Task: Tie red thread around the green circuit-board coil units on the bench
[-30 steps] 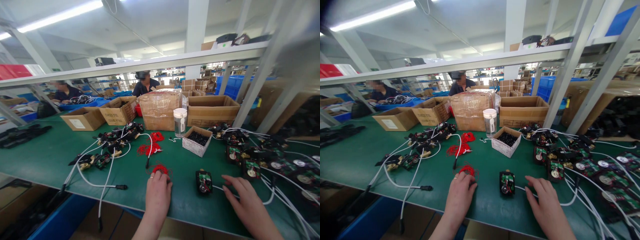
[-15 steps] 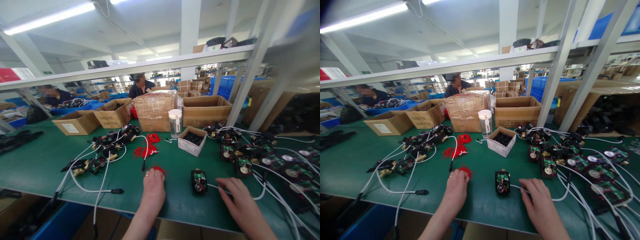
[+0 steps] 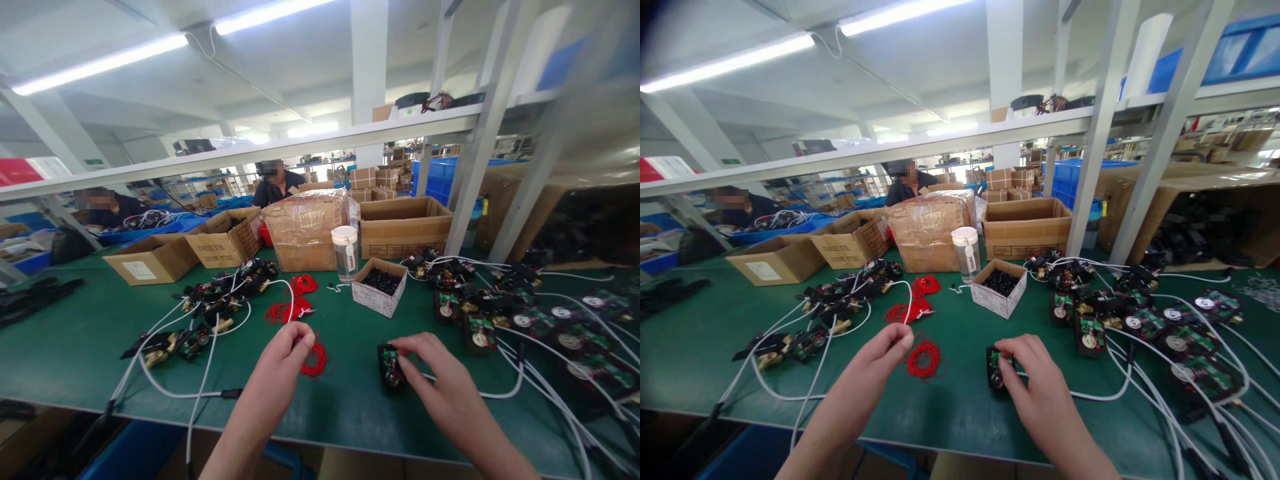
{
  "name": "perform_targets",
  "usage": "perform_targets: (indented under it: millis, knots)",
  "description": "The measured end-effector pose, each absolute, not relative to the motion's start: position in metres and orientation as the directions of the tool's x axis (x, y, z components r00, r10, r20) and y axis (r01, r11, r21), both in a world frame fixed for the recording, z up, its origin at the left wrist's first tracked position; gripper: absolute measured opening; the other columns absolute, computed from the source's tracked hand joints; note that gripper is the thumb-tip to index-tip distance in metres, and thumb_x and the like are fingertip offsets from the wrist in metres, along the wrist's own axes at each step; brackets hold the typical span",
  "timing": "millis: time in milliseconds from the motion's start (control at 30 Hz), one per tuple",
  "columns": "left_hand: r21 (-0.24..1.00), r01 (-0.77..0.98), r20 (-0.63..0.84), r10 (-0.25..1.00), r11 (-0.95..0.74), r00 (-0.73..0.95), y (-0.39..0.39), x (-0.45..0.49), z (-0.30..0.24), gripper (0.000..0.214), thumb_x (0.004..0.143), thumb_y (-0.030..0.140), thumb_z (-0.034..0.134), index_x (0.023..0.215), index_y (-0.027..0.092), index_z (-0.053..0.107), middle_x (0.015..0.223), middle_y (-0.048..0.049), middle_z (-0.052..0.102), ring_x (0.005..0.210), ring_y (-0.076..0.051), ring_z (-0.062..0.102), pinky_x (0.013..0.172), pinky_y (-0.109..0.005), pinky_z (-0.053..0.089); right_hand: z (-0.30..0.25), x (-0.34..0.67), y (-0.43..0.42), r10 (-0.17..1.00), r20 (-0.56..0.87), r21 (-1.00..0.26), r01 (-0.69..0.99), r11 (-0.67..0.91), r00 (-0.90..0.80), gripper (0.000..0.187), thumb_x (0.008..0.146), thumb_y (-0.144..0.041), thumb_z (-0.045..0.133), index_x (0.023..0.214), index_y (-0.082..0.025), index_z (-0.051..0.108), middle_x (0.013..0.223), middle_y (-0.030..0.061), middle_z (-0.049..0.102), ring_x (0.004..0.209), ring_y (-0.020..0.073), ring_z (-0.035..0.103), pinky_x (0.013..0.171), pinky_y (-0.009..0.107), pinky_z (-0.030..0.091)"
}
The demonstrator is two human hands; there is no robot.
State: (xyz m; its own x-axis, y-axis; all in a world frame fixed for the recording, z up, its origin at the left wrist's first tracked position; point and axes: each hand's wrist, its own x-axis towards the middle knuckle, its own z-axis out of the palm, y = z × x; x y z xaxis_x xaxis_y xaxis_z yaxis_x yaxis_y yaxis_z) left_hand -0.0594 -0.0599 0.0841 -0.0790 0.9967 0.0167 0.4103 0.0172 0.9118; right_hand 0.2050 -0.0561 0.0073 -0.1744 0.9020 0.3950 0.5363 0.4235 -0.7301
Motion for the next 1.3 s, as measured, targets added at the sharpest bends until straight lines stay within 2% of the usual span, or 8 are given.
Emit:
perform_targets:
  millis: [133, 267, 367, 467, 733, 967, 1133, 1300]
  knots:
    - [0.979, 0.192, -0.084, 0.995, 0.073, 0.047, -0.066, -0.047, 0.089, 0.026, 0.087, 0.047, 0.061, 0.082, 0.021, 0.056, 0.078, 0.0025, 0.047, 0.077, -0.017, 0.042, 0.070, -0.027, 0.034, 0.033, 0.177, -0.052, 0.925, 0.252, -0.856, 0.380, 0.351, -0.286, 0.026, 0.095, -0.030, 0.054, 0.120, -0.026, 0.064, 0.112, 0.0056, 0.067, 0.097, 0.0206, 0.063, 0.087, 0.037, 0.050]
    - [0.989, -0.017, -0.142, 0.972, 0.148, 0.185, -0.069, -0.034, 0.084, 0.026, 0.084, 0.043, 0.066, 0.081, 0.019, 0.059, 0.078, 0.0015, 0.049, 0.078, -0.016, 0.042, 0.072, -0.029, 0.035, 0.032, 0.163, -0.047, 0.907, 0.165, -0.961, 0.145, 0.237, -0.389, 0.050, 0.086, -0.027, 0.066, 0.135, -0.027, 0.055, 0.131, 0.0070, 0.063, 0.114, 0.0224, 0.062, 0.093, 0.036, 0.050]
    - [0.978, -0.085, -0.168, 0.964, 0.189, 0.206, -0.067, -0.025, 0.077, 0.024, 0.080, 0.039, 0.069, 0.077, 0.017, 0.060, 0.076, 0.0010, 0.051, 0.078, -0.016, 0.044, 0.075, -0.030, 0.036, 0.025, 0.160, -0.047, 0.909, 0.087, -0.993, 0.035, 0.111, -0.407, 0.040, 0.082, -0.027, 0.068, 0.121, -0.022, 0.063, 0.107, 0.0049, 0.069, 0.095, 0.0199, 0.065, 0.080, 0.033, 0.051]
    - [0.967, -0.122, -0.197, 0.959, 0.224, 0.202, -0.064, -0.016, 0.065, 0.023, 0.079, 0.037, 0.072, 0.076, 0.016, 0.062, 0.076, -0.0006, 0.057, 0.079, -0.016, 0.049, 0.077, -0.030, 0.039, 0.024, 0.162, -0.050, 0.932, 0.011, -1.000, 0.019, 0.020, -0.361, 0.021, 0.079, -0.031, 0.068, 0.095, -0.018, 0.068, 0.077, -0.0007, 0.062, 0.072, 0.0153, 0.058, 0.067, 0.029, 0.047]
    - [0.785, -0.442, -0.330, 0.896, 0.435, 0.296, -0.064, 0.004, 0.041, 0.024, 0.076, 0.029, 0.079, 0.089, 0.015, 0.064, 0.099, -0.0149, 0.075, 0.098, -0.026, 0.072, 0.096, -0.040, 0.052, 0.019, 0.180, -0.052, 0.982, -0.088, -0.996, -0.013, -0.091, -0.169, 0.029, 0.070, -0.039, 0.074, 0.090, -0.018, 0.067, 0.075, -0.0004, 0.063, 0.069, 0.0161, 0.059, 0.063, 0.029, 0.048]
    - [0.765, -0.459, -0.329, 0.887, 0.452, 0.325, -0.065, 0.017, 0.040, 0.027, 0.081, 0.017, 0.075, 0.105, 0.011, 0.064, 0.106, -0.0177, 0.077, 0.099, -0.025, 0.074, 0.100, -0.039, 0.054, 0.014, 0.188, -0.055, 0.993, -0.046, -0.999, 0.024, -0.043, -0.107, 0.028, 0.073, -0.041, 0.072, 0.090, -0.019, 0.069, 0.080, 0.0023, 0.068, 0.074, 0.0187, 0.064, 0.066, 0.031, 0.052]
    - [0.815, -0.389, -0.318, 0.893, 0.429, 0.318, -0.060, 0.025, 0.037, 0.028, 0.080, 0.014, 0.076, 0.105, 0.011, 0.064, 0.107, -0.0182, 0.077, 0.099, -0.024, 0.074, 0.097, -0.037, 0.056, 0.017, 0.193, -0.057, 0.993, -0.062, -0.998, 0.015, -0.060, -0.098, 0.041, 0.081, -0.056, 0.066, 0.096, -0.018, 0.069, 0.082, 0.0049, 0.072, 0.074, 0.0195, 0.066, 0.067, 0.033, 0.052]
    - [0.885, -0.274, -0.305, 0.914, 0.376, 0.267, -0.051, 0.029, 0.026, 0.027, 0.077, 0.020, 0.078, 0.099, 0.011, 0.066, 0.096, -0.0152, 0.078, 0.085, -0.021, 0.075, 0.086, -0.033, 0.057, 0.016, 0.197, -0.057, 0.988, -0.102, -0.993, -0.050, -0.108, -0.113, 0.053, 0.079, -0.065, 0.066, 0.098, -0.016, 0.071, 0.086, 0.0084, 0.073, 0.075, 0.0203, 0.066, 0.069, 0.035, 0.052]
